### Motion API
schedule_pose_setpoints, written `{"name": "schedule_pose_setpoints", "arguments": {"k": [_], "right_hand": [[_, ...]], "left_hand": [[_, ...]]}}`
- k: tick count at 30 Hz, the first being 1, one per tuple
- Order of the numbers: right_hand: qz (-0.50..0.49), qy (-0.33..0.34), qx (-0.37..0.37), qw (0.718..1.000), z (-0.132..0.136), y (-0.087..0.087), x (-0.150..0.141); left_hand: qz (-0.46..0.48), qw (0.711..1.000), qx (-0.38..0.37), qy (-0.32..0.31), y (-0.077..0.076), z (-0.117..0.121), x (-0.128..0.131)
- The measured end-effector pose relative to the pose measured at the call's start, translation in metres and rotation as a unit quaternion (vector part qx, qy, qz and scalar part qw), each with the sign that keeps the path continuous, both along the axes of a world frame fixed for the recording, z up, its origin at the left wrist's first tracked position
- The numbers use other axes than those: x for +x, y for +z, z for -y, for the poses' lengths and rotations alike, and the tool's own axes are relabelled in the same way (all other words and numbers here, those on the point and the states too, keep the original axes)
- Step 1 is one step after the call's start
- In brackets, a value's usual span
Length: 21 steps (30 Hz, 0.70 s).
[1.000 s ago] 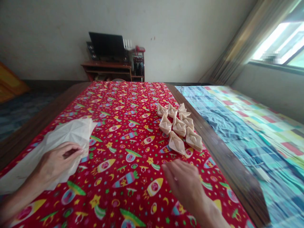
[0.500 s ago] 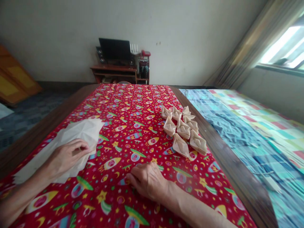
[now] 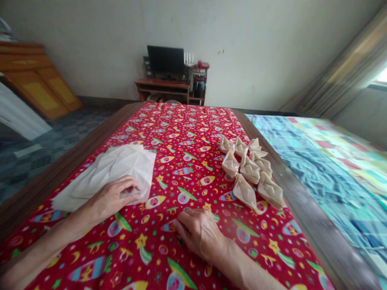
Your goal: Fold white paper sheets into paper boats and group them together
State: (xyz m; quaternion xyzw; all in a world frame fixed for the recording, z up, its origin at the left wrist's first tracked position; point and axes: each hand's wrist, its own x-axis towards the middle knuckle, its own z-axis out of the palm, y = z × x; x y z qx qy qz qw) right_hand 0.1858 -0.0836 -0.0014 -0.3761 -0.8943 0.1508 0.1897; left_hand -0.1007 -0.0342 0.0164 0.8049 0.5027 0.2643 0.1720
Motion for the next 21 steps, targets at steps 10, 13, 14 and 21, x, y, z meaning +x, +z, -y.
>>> {"name": "schedule_pose_setpoints", "arguments": {"k": [10,13,14,21], "right_hand": [[-0.017,0.030,0.066,0.997,-0.024,0.002,-0.026],[0.019,0.058,0.127,0.990,-0.039,0.004,-0.053],[0.027,0.061,0.152,0.986,-0.044,0.004,-0.062],[-0.030,0.084,0.169,0.982,-0.059,-0.001,-0.068]], "left_hand": [[-0.043,0.995,0.091,0.026,0.006,-0.003,-0.035],[-0.028,0.992,0.110,0.048,0.011,-0.005,-0.041],[-0.024,0.992,0.110,0.056,0.012,-0.005,-0.044],[0.005,0.988,0.113,0.103,0.006,-0.010,-0.065]]}}
